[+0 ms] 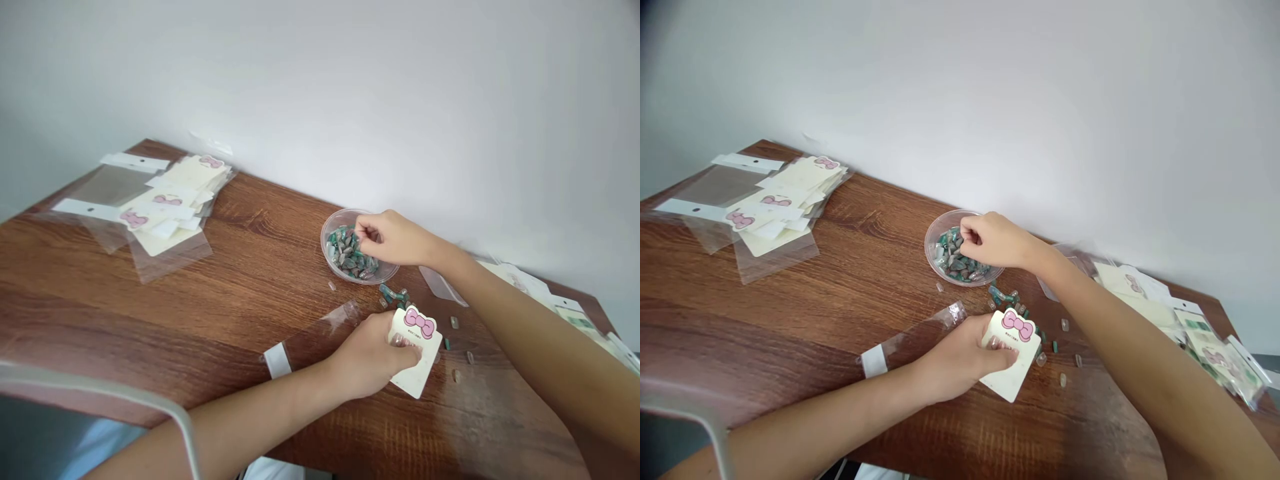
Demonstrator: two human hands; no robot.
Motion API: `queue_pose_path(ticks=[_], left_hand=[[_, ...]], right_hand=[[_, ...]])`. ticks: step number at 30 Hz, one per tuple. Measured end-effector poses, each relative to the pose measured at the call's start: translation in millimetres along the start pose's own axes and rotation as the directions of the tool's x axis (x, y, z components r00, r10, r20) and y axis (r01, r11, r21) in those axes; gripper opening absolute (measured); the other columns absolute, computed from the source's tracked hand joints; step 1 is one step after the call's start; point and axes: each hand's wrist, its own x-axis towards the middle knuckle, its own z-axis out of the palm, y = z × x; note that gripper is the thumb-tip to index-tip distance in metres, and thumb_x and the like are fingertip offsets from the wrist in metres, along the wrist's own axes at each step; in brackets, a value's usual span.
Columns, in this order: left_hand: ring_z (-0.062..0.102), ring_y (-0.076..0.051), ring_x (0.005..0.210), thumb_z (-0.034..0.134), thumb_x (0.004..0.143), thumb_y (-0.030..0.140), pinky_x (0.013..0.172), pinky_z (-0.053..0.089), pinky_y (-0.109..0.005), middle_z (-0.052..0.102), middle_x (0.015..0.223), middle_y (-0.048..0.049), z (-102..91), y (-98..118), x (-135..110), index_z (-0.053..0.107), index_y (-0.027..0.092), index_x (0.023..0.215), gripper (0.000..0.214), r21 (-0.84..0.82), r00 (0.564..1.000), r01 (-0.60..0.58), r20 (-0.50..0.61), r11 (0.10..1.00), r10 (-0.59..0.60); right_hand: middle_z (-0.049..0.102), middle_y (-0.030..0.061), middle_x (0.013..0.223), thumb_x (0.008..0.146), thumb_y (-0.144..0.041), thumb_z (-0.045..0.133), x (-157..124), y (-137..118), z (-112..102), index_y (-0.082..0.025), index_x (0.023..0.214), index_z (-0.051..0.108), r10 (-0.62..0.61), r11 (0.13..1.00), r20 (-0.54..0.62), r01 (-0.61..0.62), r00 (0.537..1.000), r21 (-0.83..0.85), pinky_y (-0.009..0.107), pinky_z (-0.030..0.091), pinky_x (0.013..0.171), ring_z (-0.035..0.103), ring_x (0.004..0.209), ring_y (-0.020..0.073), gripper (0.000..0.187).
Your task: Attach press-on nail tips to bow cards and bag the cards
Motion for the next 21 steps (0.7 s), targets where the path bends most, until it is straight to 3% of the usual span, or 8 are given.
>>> queue_pose_path(ticks=[5, 9, 11, 14, 18, 21], left_hand=[[0.053, -0.015, 0.075, 0.069, 0.073, 0.017, 0.07, 0.039, -0.027, 0.062, 0.082, 0.0006, -1.7, 0.8, 0.2, 0.065, 0.015, 0.089, 0.017, 0.014, 1.0, 0.0, -0.008, 1.0, 0.0], [0.056, -0.015, 0.075, 0.072, 0.077, 0.021, 0.072, 0.04, -0.027, 0.066, 0.084, -0.0003, -4.9, 5.2, -1.0, 0.067, 0.014, 0.095, 0.02, 0.029, 0.999, -0.016, -0.041, 0.999, 0.018], [0.06, -0.017, 0.08, 0.074, 0.077, 0.022, 0.076, 0.043, -0.028, 0.071, 0.09, -0.0023, -7.3, 9.2, -1.1, 0.069, 0.014, 0.097, 0.022, 0.064, 0.996, -0.012, -0.088, 0.998, 0.017], [0.063, -0.018, 0.084, 0.077, 0.078, 0.025, 0.079, 0.047, -0.029, 0.074, 0.099, -0.0052, -11.2, 15.0, -0.1, 0.07, 0.014, 0.101, 0.027, 0.08, 0.992, -0.016, -0.125, 0.997, 0.025], [0.067, -0.019, 0.081, 0.083, 0.076, 0.032, 0.079, 0.052, -0.031, 0.076, 0.097, -0.0061, -14.2, 19.6, 0.8, 0.07, 0.014, 0.106, 0.037, 0.037, 0.992, -0.045, -0.119, 0.998, 0.05], [0.069, -0.019, 0.078, 0.087, 0.073, 0.035, 0.074, 0.054, -0.029, 0.078, 0.095, -0.0057, -14.5, 21.4, 0.2, 0.072, 0.014, 0.106, 0.042, 0.042, 0.988, -0.042, -0.145, 0.998, 0.048]], right_hand=[[0.07, -0.0003, 0.071, 0.088, -0.021, 0.057, -18.5, 3.9, -6.9, -0.021, 0.074, 0.056, 0.054, 0.946, -0.058, -0.033, 0.997, 0.322, 0.027, 0.045, 0.062, 0.063, 0.063, 0.0135, 0.014], [0.073, 0.0018, 0.073, 0.092, -0.035, 0.068, -70.0, -1.3, -17.5, -0.019, 0.078, 0.065, 0.16, 0.904, -0.229, -0.049, 0.96, 0.426, 0.028, 0.052, 0.063, 0.067, 0.063, 0.0136, 0.022], [0.073, 0.0019, 0.072, 0.093, -0.037, 0.07, -108.5, 0.2, -16.2, -0.02, 0.078, 0.066, 0.284, 0.892, -0.343, -0.116, 0.895, 0.436, 0.027, 0.053, 0.061, 0.067, 0.062, 0.0137, 0.023], [0.074, 0.0041, 0.073, 0.093, -0.044, 0.072, -172.6, 10.8, 2.8, -0.022, 0.078, 0.066, 0.501, 0.841, -0.468, -0.281, 0.728, 0.462, 0.024, 0.046, 0.048, 0.069, 0.063, 0.0157, 0.027], [0.076, 0.0065, 0.078, 0.086, -0.049, 0.076, -246.7, 29.4, 50.8, -0.022, 0.082, 0.068, 0.699, 0.67, -0.347, -0.402, 0.625, 0.624, 0.024, 0.041, 0.042, 0.069, 0.064, 0.0184, 0.029], [0.074, 0.0055, 0.077, 0.084, -0.051, 0.076, -281.8, 38.9, 81.5, -0.021, 0.081, 0.07, 0.761, 0.607, -0.328, -0.436, 0.56, 0.664, 0.029, 0.047, 0.051, 0.063, 0.059, 0.0165, 0.03]])
